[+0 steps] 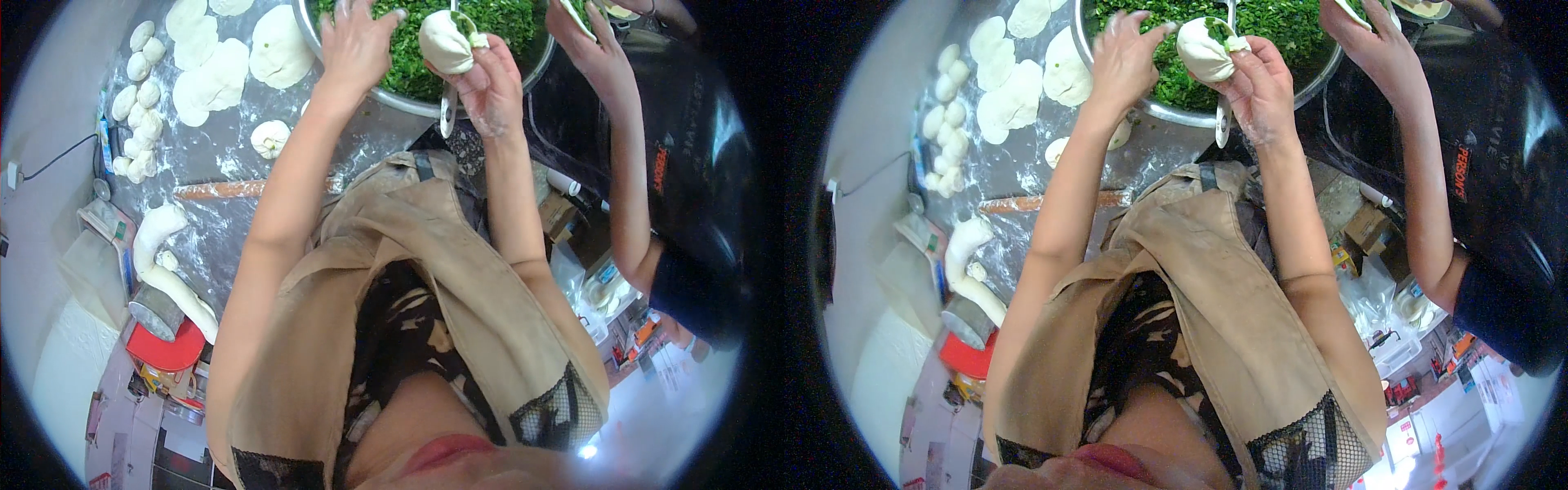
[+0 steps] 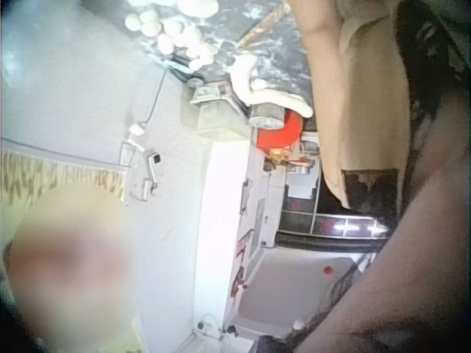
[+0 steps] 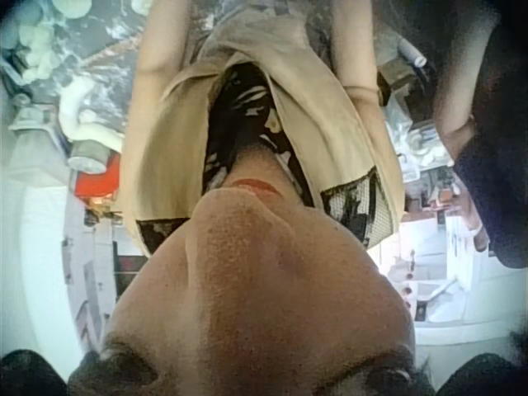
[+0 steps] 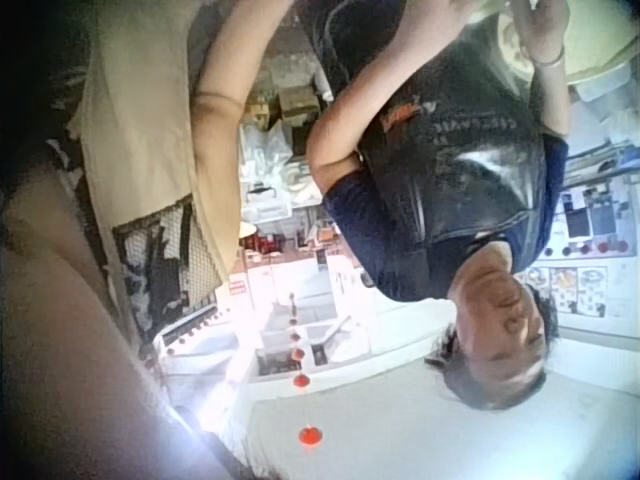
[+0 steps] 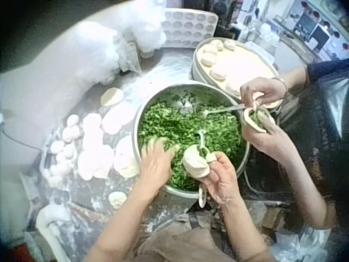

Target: The person makes dumplings by filling dough rounds with chopped scallions, pinching and pleating the dough closed by hand, and rolling dough on the counter with a rolling pin.

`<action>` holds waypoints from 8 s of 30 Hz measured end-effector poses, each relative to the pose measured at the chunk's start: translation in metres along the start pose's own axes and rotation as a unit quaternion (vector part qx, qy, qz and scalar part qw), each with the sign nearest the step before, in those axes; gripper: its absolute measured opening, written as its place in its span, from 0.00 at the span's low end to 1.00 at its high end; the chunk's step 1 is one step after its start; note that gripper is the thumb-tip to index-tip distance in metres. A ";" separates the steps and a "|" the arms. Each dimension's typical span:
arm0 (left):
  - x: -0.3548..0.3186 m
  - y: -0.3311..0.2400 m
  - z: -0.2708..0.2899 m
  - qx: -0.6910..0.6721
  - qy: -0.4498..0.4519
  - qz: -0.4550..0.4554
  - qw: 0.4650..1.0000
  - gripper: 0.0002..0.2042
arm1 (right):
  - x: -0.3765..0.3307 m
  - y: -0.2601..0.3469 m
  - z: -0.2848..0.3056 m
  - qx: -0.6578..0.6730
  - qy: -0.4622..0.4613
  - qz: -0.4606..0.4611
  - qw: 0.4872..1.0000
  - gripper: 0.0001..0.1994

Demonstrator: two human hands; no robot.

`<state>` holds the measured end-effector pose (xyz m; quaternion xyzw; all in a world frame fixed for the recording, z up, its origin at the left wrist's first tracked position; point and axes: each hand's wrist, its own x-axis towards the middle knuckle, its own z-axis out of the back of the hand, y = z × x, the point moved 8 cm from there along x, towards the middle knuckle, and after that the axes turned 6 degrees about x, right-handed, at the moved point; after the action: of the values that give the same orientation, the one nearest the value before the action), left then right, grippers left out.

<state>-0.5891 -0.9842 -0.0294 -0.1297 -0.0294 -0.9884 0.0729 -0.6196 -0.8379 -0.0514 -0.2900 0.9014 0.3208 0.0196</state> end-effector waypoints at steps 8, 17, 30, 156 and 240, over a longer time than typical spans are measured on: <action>-0.008 -0.023 0.020 -0.465 -0.017 0.011 0.885 0.27 | 0.003 0.013 0.011 -0.228 -0.033 0.183 0.956 0.07; -0.010 -0.011 0.036 -0.693 -0.086 0.162 0.697 0.26 | 0.004 0.004 0.007 -0.282 -0.040 0.219 0.933 0.08; -0.015 0.001 0.028 -0.652 -0.036 0.206 0.729 0.29 | 0.006 -0.003 -0.003 -0.293 -0.038 0.216 0.931 0.08; -0.232 0.050 0.098 -0.917 0.131 0.244 0.286 0.27 | -0.215 -0.092 -0.235 -0.703 0.327 0.388 0.498 0.10; -0.169 0.227 0.020 -0.799 -0.237 0.442 0.332 0.17 | 0.036 -0.014 -0.075 -0.777 0.138 0.343 0.510 0.08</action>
<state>-0.3877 -1.1841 -0.0450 -0.3484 0.8202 -0.2889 0.3500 -0.6302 -0.9096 -0.0078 0.1017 0.3126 0.8307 -0.4492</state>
